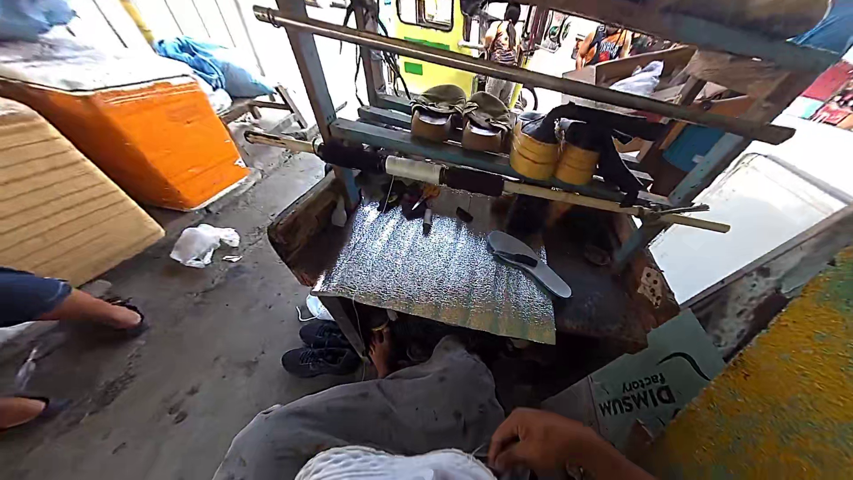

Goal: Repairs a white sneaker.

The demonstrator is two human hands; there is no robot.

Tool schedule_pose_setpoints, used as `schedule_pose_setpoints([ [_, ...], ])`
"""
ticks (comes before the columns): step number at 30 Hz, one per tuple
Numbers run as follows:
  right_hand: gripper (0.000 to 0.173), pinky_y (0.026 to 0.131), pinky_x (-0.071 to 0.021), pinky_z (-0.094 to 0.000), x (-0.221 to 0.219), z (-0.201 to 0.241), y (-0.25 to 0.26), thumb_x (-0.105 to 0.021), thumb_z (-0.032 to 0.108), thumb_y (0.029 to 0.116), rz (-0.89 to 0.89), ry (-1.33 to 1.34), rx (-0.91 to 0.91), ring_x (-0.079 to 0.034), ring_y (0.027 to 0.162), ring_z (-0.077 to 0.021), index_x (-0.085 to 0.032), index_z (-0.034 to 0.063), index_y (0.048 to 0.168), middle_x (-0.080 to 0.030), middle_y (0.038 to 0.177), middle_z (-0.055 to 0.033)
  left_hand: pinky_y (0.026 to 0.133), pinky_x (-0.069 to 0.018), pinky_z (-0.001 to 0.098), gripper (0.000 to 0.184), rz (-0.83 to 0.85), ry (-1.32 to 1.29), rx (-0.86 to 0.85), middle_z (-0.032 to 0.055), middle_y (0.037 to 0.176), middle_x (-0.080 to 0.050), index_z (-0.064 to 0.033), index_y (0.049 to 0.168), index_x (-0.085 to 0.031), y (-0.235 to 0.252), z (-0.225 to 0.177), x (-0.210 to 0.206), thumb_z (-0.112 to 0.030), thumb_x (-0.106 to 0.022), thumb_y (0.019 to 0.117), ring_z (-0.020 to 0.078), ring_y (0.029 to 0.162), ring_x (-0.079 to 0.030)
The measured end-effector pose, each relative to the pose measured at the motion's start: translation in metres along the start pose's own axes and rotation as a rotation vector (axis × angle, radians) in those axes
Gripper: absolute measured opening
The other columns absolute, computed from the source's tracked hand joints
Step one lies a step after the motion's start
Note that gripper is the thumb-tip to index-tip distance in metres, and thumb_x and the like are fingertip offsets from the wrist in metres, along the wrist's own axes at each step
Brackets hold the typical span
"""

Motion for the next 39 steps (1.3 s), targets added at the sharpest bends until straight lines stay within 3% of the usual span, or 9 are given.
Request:
schedule_pose_setpoints([
  [3, 0.017, 0.047, -0.0441, -0.018, 0.027, -0.003, -0.01, -0.059, 0.016, 0.0999, -0.206, 0.229, 0.028, -0.05, 0.05, 0.0018, -0.073, 0.0062, 0.101, -0.064, 0.072, 0.0059, 0.094, -0.0531, 0.0398, 0.031, -0.043, 0.115, -0.013, 0.0238, 0.107, -0.069, 0.0129, 0.112, -0.064, -0.009, 0.04, -0.012, -0.011, -0.067, 0.0923, 0.0249, 0.103, -0.068],
  [9, 0.018, 0.046, -0.0448, -0.0162, 0.04, 0.004, -0.002, -0.055, 0.015, 0.0998, -0.317, 0.455, -0.044, -0.049, 0.046, 0.0009, -0.072, 0.0119, 0.094, -0.053, 0.058, 0.0115, 0.085, -0.0552, 0.0631, 0.016, 0.321, 0.69, -0.146, 0.0181, 0.096, -0.073, -0.0037, 0.094, -0.073, -0.023, 0.057, 0.023, -0.018, -0.073, 0.0863, 0.0409, 0.097, -0.071],
  [16, 0.019, 0.045, -0.0456, -0.017, 0.041, 0.012, 0.007, -0.055, 0.015, 0.1, -0.347, 0.491, -0.006, -0.05, 0.045, -0.0004, -0.073, 0.009, 0.095, -0.052, 0.057, 0.0098, 0.081, -0.0551, 0.0475, 0.032, 0.151, 0.671, -0.488, 0.0009, 0.103, -0.073, -0.0196, 0.116, -0.073, 0.026, -0.035, 0.045, -0.036, -0.047, 0.1065, 0.0211, 0.096, -0.069],
  [21, 0.019, 0.045, -0.0454, -0.0171, 0.041, 0.023, 0.011, -0.056, 0.014, 0.1002, -0.359, 0.458, 0.007, -0.05, 0.045, -0.0007, -0.073, 0.008, 0.096, -0.052, 0.057, 0.0094, 0.093, -0.0502, 0.0578, 0.037, 0.666, 0.623, -0.3, 0.0126, 0.113, -0.071, -0.01, 0.123, -0.071, 0.113, -0.043, -0.003, -0.039, -0.057, 0.1042, 0.0307, 0.105, -0.067],
  [25, 0.019, 0.045, -0.0454, -0.0169, 0.039, 0.021, 0.008, -0.056, 0.013, 0.1003, -0.381, 0.464, 0.014, -0.049, 0.046, -0.0005, -0.074, 0.008, 0.096, -0.052, 0.057, 0.0095, 0.079, -0.0554, 0.04, 0.028, 0.839, 0.275, -0.264, 0.0064, 0.094, -0.072, -0.0055, 0.108, -0.074, 0.139, -0.028, -0.023, -0.032, -0.069, 0.0986, 0.0144, 0.083, -0.066],
  [29, 0.017, 0.046, -0.0466, -0.0169, 0.04, 0.017, 0.005, -0.059, 0.015, 0.1007, -0.428, 0.457, 0.044, -0.05, 0.047, -0.0008, -0.074, 0.0089, 0.098, -0.055, 0.059, 0.0087, 0.054, -0.04, 0.019, 0.017, 0.814, 0.036, -0.186, -0.0062, 0.069, -0.059, -0.0073, 0.092, -0.071, 0.147, -0.015, -0.023, -0.021, -0.065, 0.0998, -0.0007, 0.058, -0.049],
  [35, 0.025, 0.065, -0.0505, -0.0176, 0.049, 0.002, -0.002, -0.062, 0.03, 0.1001, -0.391, 0.042, 0.154, -0.058, 0.075, 0.0, -0.076, 0.0099, 0.104, -0.065, 0.095, 0.0034, 0.069, -0.0503, 0.022, 0.016, 0.559, -0.222, -0.019, -0.0042, 0.076, -0.063, -0.0068, 0.092, -0.069, 0.156, 0.016, -0.019, -0.019, -0.062, 0.1008, 0.0031, 0.07, -0.058],
  [37, 0.028, 0.083, -0.0545, -0.0306, 0.043, 0.009, 0.005, -0.06, 0.03, 0.101, -0.465, -0.255, 0.027, -0.064, 0.092, -0.0097, -0.079, 0.0107, 0.107, -0.069, 0.102, -0.0041, 0.067, -0.0506, 0.025, 0.019, 0.464, -0.164, 0.018, -0.002, 0.079, -0.064, -0.0059, 0.097, -0.07, 0.156, 0.022, -0.023, -0.023, -0.063, 0.1001, 0.0051, 0.07, -0.059],
  [39, 0.028, 0.078, -0.0583, -0.0447, 0.033, 0.012, 0.013, -0.058, 0.032, 0.1024, -0.61, -0.545, 0.041, -0.069, 0.087, -0.02, -0.08, 0.0203, 0.116, -0.071, 0.098, -0.0075, 0.063, -0.0501, 0.0257, 0.021, 0.373, -0.126, 0.035, -0.0017, 0.079, -0.065, -0.007, 0.1, -0.071, 0.16, 0.024, -0.029, -0.026, -0.063, 0.1001, 0.0061, 0.066, -0.058],
])
Point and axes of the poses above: each hand's wrist, its own y-axis towards the middle knuckle, its own x-axis out of the back of the hand, z = x × y, the point moved 1 cm from there along y, towards the middle knuckle
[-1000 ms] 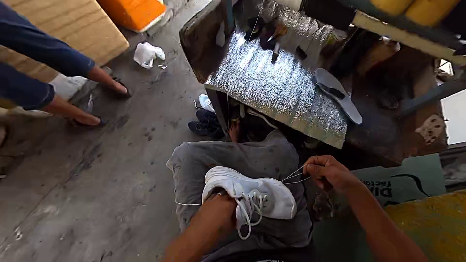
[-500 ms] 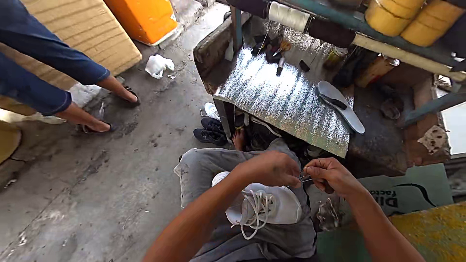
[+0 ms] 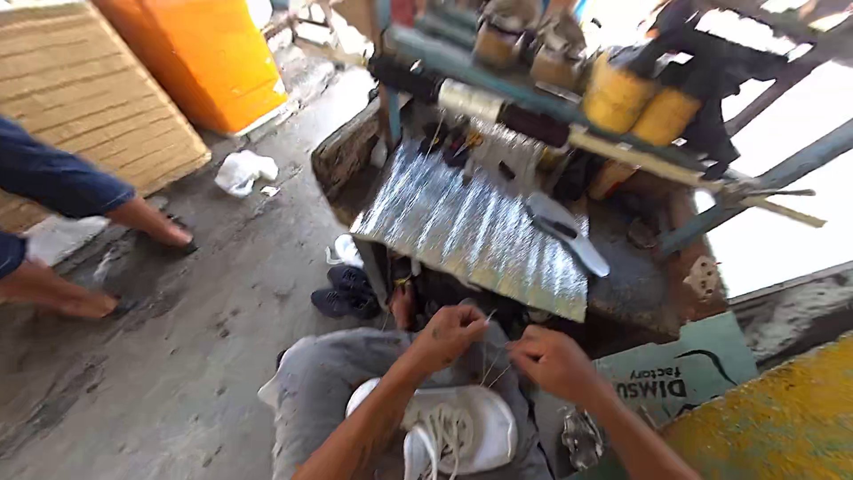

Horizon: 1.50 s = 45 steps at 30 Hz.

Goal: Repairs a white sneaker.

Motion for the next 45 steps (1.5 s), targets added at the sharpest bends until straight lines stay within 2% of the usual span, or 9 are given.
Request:
schedule_pose_setpoints([
  [4, 0.028, 0.051, -0.053, -0.0439, -0.022, 0.006, 0.017, -0.06, 0.028, 0.1018, -0.132, -0.212, 0.388, -0.064, 0.06, -0.0236, -0.074, 0.0275, 0.126, -0.065, 0.076, -0.0081, 0.057, -0.048, 0.0245, 0.018, -0.055, -0.042, 0.005, -0.0027, 0.072, -0.063, -0.0075, 0.097, -0.071, 0.004, 0.0, -0.005, -0.024, -0.066, 0.0987, 0.0056, 0.059, -0.056],
  [9, 0.033, 0.079, -0.0534, -0.061, -0.004, 0.014, 0.038, -0.055, 0.034, 0.1054, 0.406, -0.119, 0.176, -0.071, 0.092, -0.035, -0.075, 0.0086, 0.107, -0.073, 0.094, -0.0156, 0.06, -0.0483, 0.0243, 0.017, -0.032, -0.047, -0.075, -0.003, 0.075, -0.064, -0.0076, 0.099, -0.072, -0.002, 0.004, -0.006, -0.024, -0.066, 0.0979, 0.0051, 0.062, -0.056],
  [13, 0.036, 0.058, -0.0447, -0.0375, 0.013, 0.015, 0.041, -0.057, 0.03, 0.105, 0.475, 0.224, -0.161, -0.052, 0.059, -0.0162, -0.064, -0.0002, 0.087, -0.054, 0.067, -0.0065, 0.079, -0.0545, 0.0334, 0.025, 0.272, 0.106, -0.18, 0.008, 0.102, -0.066, -0.0014, 0.111, -0.068, -0.015, 0.002, -0.006, -0.015, -0.07, 0.0904, 0.0133, 0.086, -0.063],
  [17, 0.033, 0.049, -0.0425, -0.0265, 0.009, 0.016, 0.04, -0.058, 0.029, 0.1048, 0.411, 0.458, -0.357, -0.047, 0.048, -0.0078, -0.064, 0.0042, 0.085, -0.051, 0.059, 0.0015, 0.083, -0.0533, 0.0365, 0.033, 0.259, 0.281, -0.222, 0.0058, 0.097, -0.065, -0.0074, 0.097, -0.072, -0.012, 0.011, -0.018, -0.039, -0.076, 0.0903, 0.0152, 0.09, -0.062],
  [26, 0.018, 0.051, -0.0431, -0.0191, 0.018, 0.005, 0.035, -0.061, 0.022, 0.1013, 0.358, 0.706, -0.117, -0.049, 0.053, -0.0009, -0.069, 0.0059, 0.103, -0.058, 0.069, 0.0058, 0.07, -0.0509, 0.0238, 0.022, 0.014, 0.006, -0.158, -0.004, 0.085, -0.065, -0.0111, 0.086, -0.073, -0.016, 0.021, -0.007, -0.03, -0.069, 0.0952, 0.0034, 0.075, -0.06],
  [32, 0.04, 0.09, -0.0498, -0.0565, 0.017, 0.008, 0.035, -0.047, 0.036, 0.1068, 0.388, -0.074, -0.258, -0.064, 0.104, -0.0321, -0.074, 0.0071, 0.111, -0.066, 0.109, -0.0158, 0.06, -0.0457, 0.0249, 0.019, -0.189, -0.095, -0.025, -0.0032, 0.073, -0.063, -0.0103, 0.087, -0.071, -0.01, 0.024, -0.005, -0.026, -0.069, 0.0965, 0.0069, 0.063, -0.056],
  [37, 0.032, 0.049, -0.0494, -0.0411, -0.011, 0.001, 0.027, -0.058, 0.029, 0.1021, -0.148, -0.231, 0.352, -0.061, 0.058, -0.0221, -0.072, 0.0261, 0.131, -0.063, 0.079, -0.0082, 0.055, -0.0452, 0.0215, 0.015, -0.169, -0.184, 0.073, -0.0015, 0.07, -0.063, -0.0066, 0.09, -0.071, -0.004, 0.02, 0.0, -0.019, -0.069, 0.098, 0.0062, 0.057, -0.054],
  [42, 0.032, 0.048, -0.0472, -0.0399, -0.02, -0.002, 0.04, -0.056, 0.025, 0.1042, -0.138, -0.257, 0.594, -0.058, 0.055, -0.0221, -0.07, 0.0329, 0.132, -0.06, 0.073, -0.006, 0.054, -0.0434, 0.0216, 0.018, -0.148, -0.124, 0.032, -0.0034, 0.07, -0.063, -0.0078, 0.088, -0.072, 0.003, -0.001, 0.01, -0.023, -0.07, 0.0967, 0.0044, 0.056, -0.052],
  [45, 0.018, 0.051, -0.0544, -0.0518, -0.021, -0.003, 0.044, -0.061, 0.025, 0.1011, -0.082, -0.272, 0.555, -0.068, 0.063, -0.0299, -0.077, 0.0257, 0.11, -0.069, 0.084, -0.0102, 0.07, -0.0504, 0.0288, 0.022, -0.13, 0.111, -0.061, -0.0015, 0.082, -0.066, -0.0079, 0.094, -0.073, -0.007, -0.031, 0.012, -0.028, -0.067, 0.098, 0.0065, 0.072, -0.059],
])
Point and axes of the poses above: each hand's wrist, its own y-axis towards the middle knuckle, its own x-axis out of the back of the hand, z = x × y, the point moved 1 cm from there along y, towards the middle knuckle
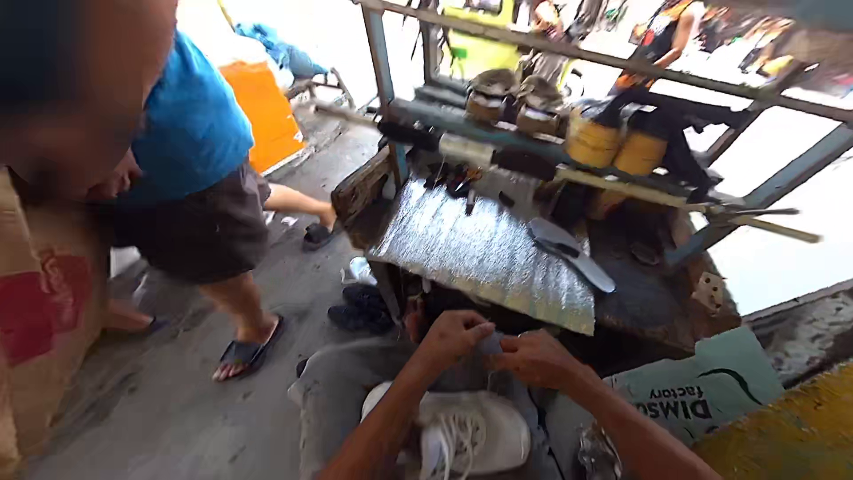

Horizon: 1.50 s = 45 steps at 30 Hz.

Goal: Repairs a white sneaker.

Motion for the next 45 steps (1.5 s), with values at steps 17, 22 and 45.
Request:
schedule_pose_setpoints([
  [17, 0.023, 0.051, -0.0489, -0.017, -0.021, 0.033, -0.044, -0.062, 0.032, 0.1007, -0.18, 1.943, -0.731, -0.058, 0.053, -0.0002, -0.075, 0.014, 0.096, -0.074, 0.086, 0.0013, 0.069, -0.0582, 0.0608, 0.024, 0.005, 0.764, 0.079, 0.0126, 0.105, -0.074, -0.0091, 0.108, -0.074, -0.189, 0.042, 0.016, -0.024, -0.056, 0.1019, 0.0346, 0.089, -0.074],
  [22, 0.027, 0.048, -0.0486, -0.0169, -0.002, 0.041, -0.039, -0.048, 0.028, 0.1074, -0.196, 1.711, -0.78, -0.055, 0.05, -0.0017, -0.064, 0.0154, 0.089, -0.068, 0.078, 0.0015, 0.056, -0.0544, 0.059, 0.011, 0.086, 0.892, 0.085, 0.0157, 0.099, -0.071, -0.0072, 0.097, -0.073, -0.178, 0.034, 0.006, -0.014, -0.067, 0.0899, 0.0378, 0.076, -0.071],
  [45, 0.054, 0.053, -0.0512, -0.0407, 0.001, 0.077, -0.037, -0.064, 0.062, 0.0888, 0.095, 0.02, -0.481, -0.063, 0.066, -0.0243, -0.071, 0.0092, 0.098, -0.065, 0.09, -0.0114, 0.108, -0.0487, 0.0361, 0.027, -0.233, 0.054, -0.062, -0.0013, 0.132, -0.064, -0.0222, 0.089, -0.069, -0.304, 0.121, 0.132, -0.042, -0.056, 0.1029, 0.0181, 0.128, -0.058],
])
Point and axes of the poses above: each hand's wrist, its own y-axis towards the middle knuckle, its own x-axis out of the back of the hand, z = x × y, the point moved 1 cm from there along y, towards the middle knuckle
